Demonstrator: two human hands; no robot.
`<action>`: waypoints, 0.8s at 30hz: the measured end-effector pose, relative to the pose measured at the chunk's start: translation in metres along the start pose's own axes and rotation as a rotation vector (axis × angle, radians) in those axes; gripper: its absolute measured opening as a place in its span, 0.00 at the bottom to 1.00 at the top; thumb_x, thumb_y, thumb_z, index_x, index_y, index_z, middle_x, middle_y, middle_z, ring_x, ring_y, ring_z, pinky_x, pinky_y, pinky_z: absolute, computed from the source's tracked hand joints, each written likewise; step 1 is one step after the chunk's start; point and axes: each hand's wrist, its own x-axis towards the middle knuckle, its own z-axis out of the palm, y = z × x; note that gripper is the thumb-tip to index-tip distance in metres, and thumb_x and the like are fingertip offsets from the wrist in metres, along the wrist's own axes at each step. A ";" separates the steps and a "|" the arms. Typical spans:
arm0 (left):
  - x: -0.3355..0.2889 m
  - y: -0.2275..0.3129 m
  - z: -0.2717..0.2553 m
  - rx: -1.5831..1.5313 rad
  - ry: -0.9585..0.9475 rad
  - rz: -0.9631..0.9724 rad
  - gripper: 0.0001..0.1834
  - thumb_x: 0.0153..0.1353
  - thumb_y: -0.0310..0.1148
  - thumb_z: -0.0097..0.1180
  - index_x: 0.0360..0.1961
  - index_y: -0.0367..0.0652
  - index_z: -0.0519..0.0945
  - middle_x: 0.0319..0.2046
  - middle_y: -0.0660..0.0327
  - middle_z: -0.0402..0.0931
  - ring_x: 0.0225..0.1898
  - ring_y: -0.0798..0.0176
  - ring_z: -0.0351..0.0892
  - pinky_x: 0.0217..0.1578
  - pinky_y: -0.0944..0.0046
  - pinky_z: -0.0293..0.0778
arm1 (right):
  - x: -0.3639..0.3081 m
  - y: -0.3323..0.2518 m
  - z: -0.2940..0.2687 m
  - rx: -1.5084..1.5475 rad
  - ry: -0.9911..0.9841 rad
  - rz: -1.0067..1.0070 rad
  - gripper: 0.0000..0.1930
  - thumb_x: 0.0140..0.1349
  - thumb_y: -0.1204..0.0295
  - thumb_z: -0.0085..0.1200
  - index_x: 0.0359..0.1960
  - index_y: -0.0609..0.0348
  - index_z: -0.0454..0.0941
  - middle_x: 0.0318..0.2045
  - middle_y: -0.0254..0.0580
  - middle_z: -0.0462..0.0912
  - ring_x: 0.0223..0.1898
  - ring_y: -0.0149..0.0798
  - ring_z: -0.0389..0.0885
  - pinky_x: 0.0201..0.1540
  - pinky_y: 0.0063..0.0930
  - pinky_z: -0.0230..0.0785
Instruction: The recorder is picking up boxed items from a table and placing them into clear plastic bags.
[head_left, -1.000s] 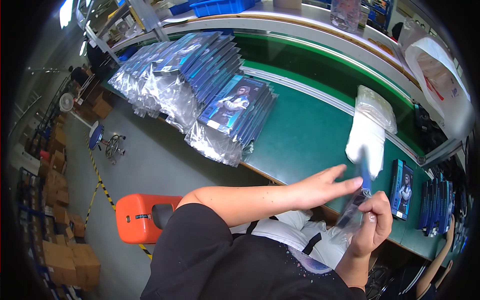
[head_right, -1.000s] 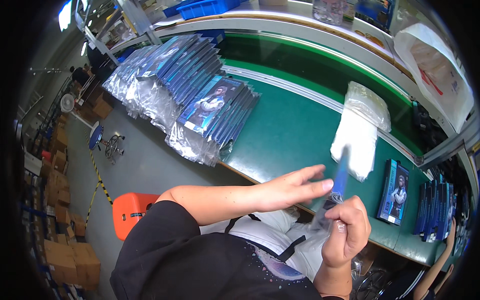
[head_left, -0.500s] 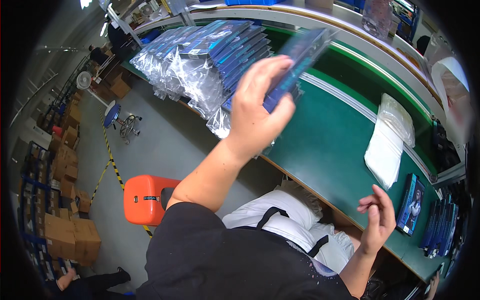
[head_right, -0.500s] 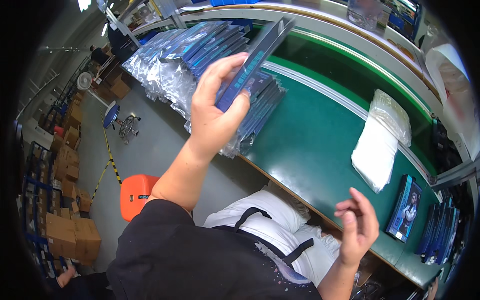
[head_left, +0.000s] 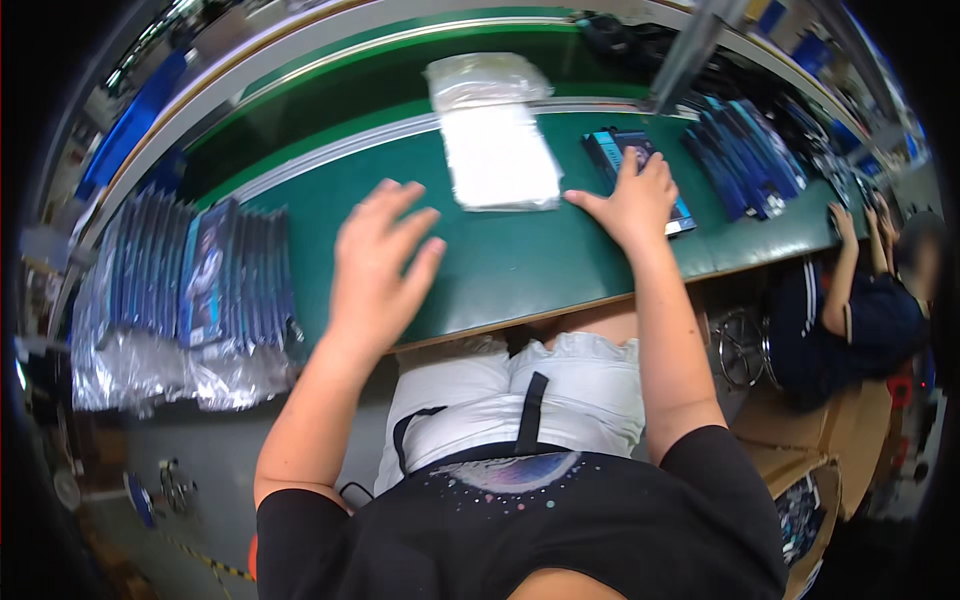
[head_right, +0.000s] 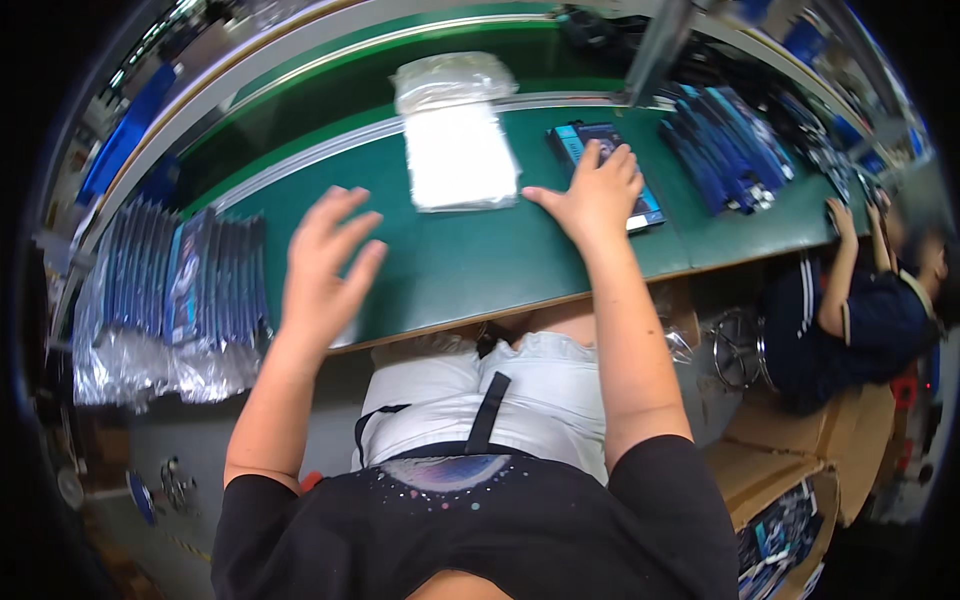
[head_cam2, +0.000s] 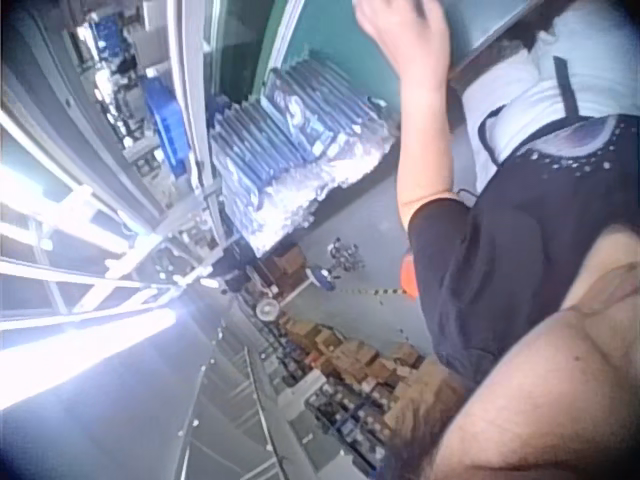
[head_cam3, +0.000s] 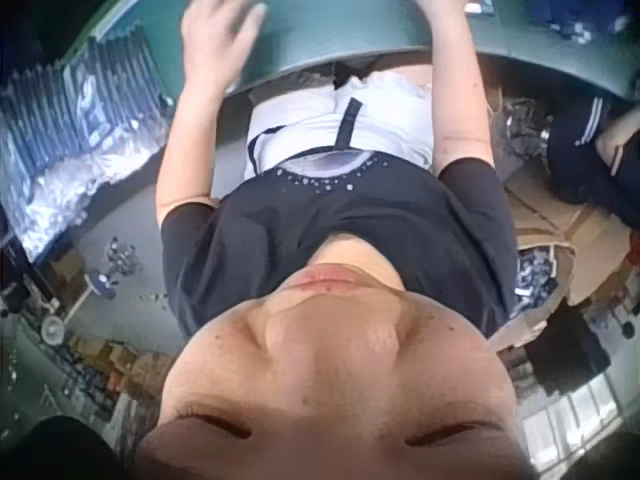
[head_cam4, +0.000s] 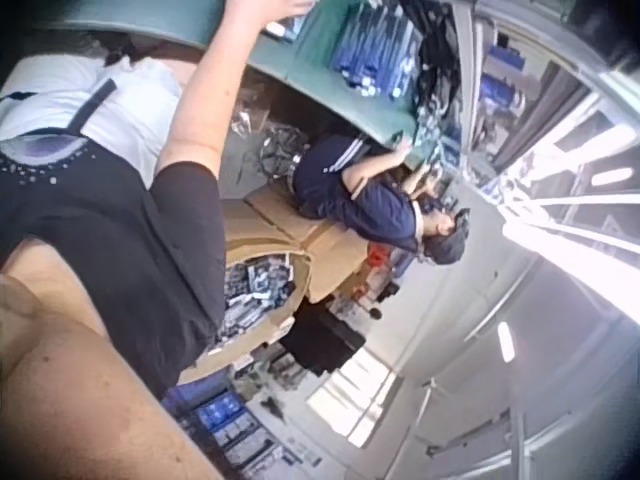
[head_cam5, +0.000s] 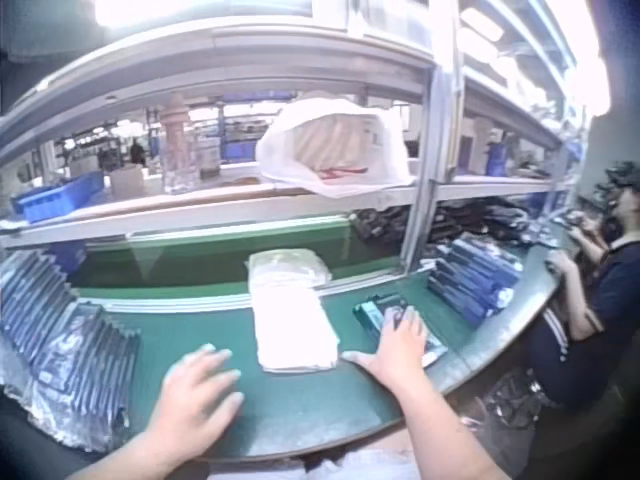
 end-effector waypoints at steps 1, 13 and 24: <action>0.001 0.003 0.022 0.020 -0.025 0.024 0.14 0.54 0.27 0.59 0.44 0.41 0.79 0.52 0.55 0.73 0.58 0.50 0.68 0.57 0.53 0.62 | -0.005 -0.005 -0.003 -0.021 -0.015 0.036 0.48 0.43 0.40 0.62 0.62 0.59 0.64 0.57 0.73 0.62 0.61 0.64 0.59 0.61 0.52 0.51; 0.043 -0.014 0.101 -0.035 -0.068 0.044 0.12 0.50 0.18 0.54 0.36 0.37 0.81 0.30 0.56 0.74 0.37 0.54 0.74 0.37 0.58 0.72 | -0.015 0.041 -0.023 0.323 -0.138 0.012 0.39 0.39 0.49 0.68 0.58 0.38 0.71 0.56 0.60 0.67 0.58 0.56 0.64 0.61 0.47 0.54; 0.045 -0.011 0.071 -0.253 -0.139 0.006 0.16 0.57 0.22 0.55 0.48 0.37 0.77 0.38 0.54 0.73 0.40 0.56 0.75 0.42 0.64 0.72 | -0.045 0.017 -0.037 2.393 -0.616 0.307 0.36 0.64 0.39 0.37 0.54 0.64 0.66 0.31 0.50 0.78 0.26 0.34 0.79 0.19 0.22 0.73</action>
